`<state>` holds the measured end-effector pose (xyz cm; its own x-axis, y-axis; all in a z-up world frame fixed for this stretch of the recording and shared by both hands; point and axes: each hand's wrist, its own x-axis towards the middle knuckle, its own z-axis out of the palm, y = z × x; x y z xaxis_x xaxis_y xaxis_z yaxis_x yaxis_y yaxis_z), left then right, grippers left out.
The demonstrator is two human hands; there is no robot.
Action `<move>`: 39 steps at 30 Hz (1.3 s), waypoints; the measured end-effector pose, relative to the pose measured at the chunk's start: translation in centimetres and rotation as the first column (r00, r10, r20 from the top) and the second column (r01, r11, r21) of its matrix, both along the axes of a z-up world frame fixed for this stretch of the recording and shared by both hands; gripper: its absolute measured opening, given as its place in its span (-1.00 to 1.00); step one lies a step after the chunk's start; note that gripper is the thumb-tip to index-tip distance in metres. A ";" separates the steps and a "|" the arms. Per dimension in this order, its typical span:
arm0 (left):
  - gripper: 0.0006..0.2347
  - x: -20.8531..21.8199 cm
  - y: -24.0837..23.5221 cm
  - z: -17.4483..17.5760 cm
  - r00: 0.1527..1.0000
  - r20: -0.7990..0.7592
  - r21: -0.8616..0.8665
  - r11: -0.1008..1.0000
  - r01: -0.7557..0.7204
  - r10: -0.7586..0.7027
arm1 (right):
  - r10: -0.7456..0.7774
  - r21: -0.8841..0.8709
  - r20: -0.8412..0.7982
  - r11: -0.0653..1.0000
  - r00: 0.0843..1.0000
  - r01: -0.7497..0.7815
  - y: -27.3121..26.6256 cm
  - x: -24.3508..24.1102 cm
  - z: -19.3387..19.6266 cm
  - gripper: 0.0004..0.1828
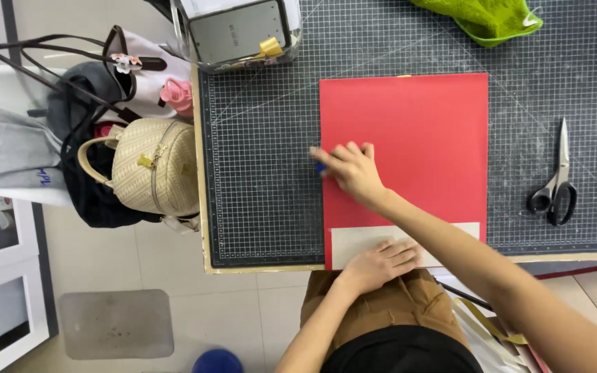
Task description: Applying glue to a cardboard base with a roller and attaching a red paper sheet
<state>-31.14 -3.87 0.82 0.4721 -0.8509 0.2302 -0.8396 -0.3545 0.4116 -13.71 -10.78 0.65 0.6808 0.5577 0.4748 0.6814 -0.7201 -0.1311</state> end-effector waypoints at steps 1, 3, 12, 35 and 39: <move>-0.60 -0.3 -0.2 -0.6 0.999 -0.035 0.004 1.000 0.008 -0.007 | -0.027 0.011 -0.031 1.000 0.999 0.028 0.2 -0.3 0.5 -0.72; -0.59 -1.4 -0.3 -2.7 0.998 -0.061 0.014 1.000 0.022 -0.021 | -0.061 0.028 -0.054 0.998 0.997 0.063 0.7 -3.4 0.8 -0.72; -0.66 0.6 0.4 1.0 0.994 0.107 -0.057 0.998 -0.006 0.012 | -0.175 -0.148 -0.083 0.976 0.981 0.162 0.6 12.5 1.6 -0.37; -0.82 1.6 0.8 2.1 0.999 -0.013 -0.176 0.984 0.027 -0.029 | -0.648 -0.123 -0.192 0.761 0.737 0.637 1.4 12.9 3.2 -0.18; -0.72 1.0 0.6 1.8 1.000 0.026 -0.172 0.985 -0.003 0.007 | -0.890 -0.107 -0.159 0.445 0.427 0.889 -5.4 14.0 1.4 -0.41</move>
<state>-30.14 -3.25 2.60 0.4683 -0.7953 0.3849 -0.8492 -0.2848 0.4447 0.26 -16.15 2.06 0.8652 -0.4030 0.2985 -0.3708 -0.9148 -0.1601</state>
